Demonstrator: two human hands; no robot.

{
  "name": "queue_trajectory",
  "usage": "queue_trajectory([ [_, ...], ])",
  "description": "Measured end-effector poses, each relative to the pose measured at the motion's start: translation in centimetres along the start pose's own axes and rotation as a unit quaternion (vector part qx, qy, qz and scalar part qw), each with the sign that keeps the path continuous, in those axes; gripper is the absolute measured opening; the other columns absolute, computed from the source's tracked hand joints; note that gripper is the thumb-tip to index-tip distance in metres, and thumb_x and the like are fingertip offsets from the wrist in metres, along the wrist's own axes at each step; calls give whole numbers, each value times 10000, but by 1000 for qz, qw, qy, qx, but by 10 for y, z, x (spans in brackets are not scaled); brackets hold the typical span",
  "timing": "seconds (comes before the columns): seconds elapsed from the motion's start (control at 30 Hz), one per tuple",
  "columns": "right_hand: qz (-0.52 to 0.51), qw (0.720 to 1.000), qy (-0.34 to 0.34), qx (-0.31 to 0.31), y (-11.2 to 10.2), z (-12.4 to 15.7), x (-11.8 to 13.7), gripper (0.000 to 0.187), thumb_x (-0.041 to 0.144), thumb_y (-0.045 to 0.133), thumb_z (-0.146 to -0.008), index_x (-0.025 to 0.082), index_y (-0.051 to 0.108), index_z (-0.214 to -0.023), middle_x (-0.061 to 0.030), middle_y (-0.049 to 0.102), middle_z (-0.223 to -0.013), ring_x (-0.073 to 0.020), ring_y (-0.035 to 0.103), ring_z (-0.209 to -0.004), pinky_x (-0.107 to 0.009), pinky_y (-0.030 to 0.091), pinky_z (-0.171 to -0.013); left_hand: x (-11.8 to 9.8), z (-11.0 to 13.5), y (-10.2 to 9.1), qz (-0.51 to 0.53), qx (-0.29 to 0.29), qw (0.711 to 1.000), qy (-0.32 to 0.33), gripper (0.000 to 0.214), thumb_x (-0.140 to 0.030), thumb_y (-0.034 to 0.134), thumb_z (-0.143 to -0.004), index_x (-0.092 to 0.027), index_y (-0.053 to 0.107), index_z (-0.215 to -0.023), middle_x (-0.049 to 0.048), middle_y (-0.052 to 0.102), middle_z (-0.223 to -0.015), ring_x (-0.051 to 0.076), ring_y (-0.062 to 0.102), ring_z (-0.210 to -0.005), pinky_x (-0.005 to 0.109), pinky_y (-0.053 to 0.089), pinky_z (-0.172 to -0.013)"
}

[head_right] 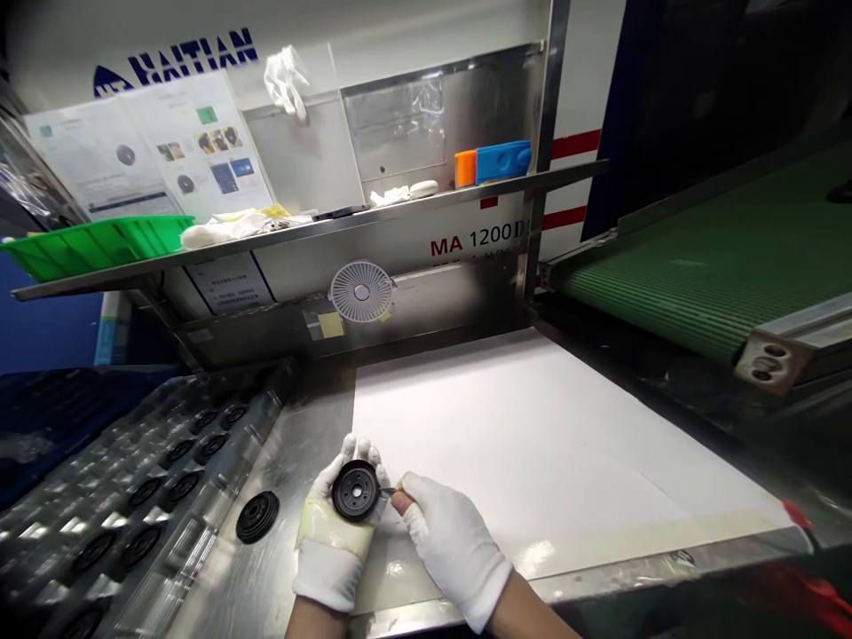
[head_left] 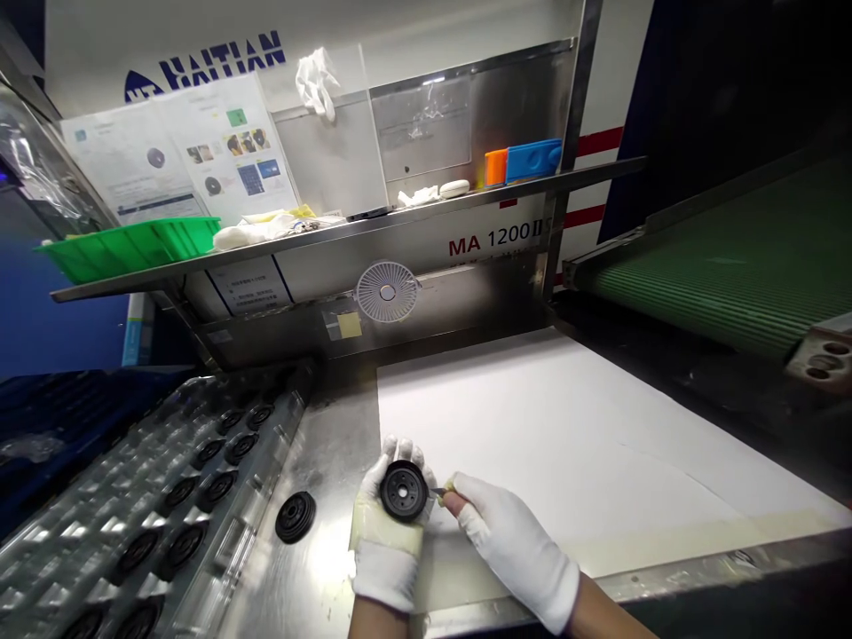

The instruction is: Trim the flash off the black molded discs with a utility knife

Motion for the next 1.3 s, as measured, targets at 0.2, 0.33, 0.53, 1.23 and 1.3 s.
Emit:
queue_trajectory([
  [0.2,84,996,8,-7,3,0,4,282,345,314,-933,221,519,-783,12,593,-708,-140,536,-627,-231,314,-562,3,3,8,-68,-31,996,53,120,-129,537,-729,-144,622,-812,36,574,-666,150,566,-658,292,483,-644],
  [0.33,112,994,12,-14,2,-1,6,258,325,327,-931,225,527,-801,13,599,-711,-136,529,-606,-229,300,-545,6,2,8,-41,-52,997,34,39,-119,555,-743,-145,579,-725,6,543,-641,119,536,-621,269,474,-630],
  [0.53,111,994,17,-11,14,7,6,269,341,331,-934,234,531,-789,27,599,-678,-140,531,-589,-232,290,-531,6,3,5,-2,-100,995,12,63,-100,534,-761,-147,545,-721,-2,518,-636,104,523,-614,258,468,-622],
  [1.23,58,998,24,-12,21,8,9,251,319,305,-944,232,537,-904,-8,631,-802,-160,582,-711,-235,340,-605,2,2,0,-75,-48,996,29,234,-170,540,-696,-141,610,-917,86,609,-841,215,590,-814,385,487,-745],
  [1.3,83,996,38,-11,18,6,6,241,313,323,-937,224,531,-852,-2,622,-748,-158,570,-663,-237,322,-572,1,2,1,-70,-30,997,30,223,-168,533,-687,-138,612,-894,66,592,-756,194,584,-735,359,490,-698],
])
Point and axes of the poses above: each hand's wrist, its own z-axis away from the middle knuckle, its own y-axis out of the palm, x = y × z, the point moved 8 cm from there along -z, towards the middle knuckle
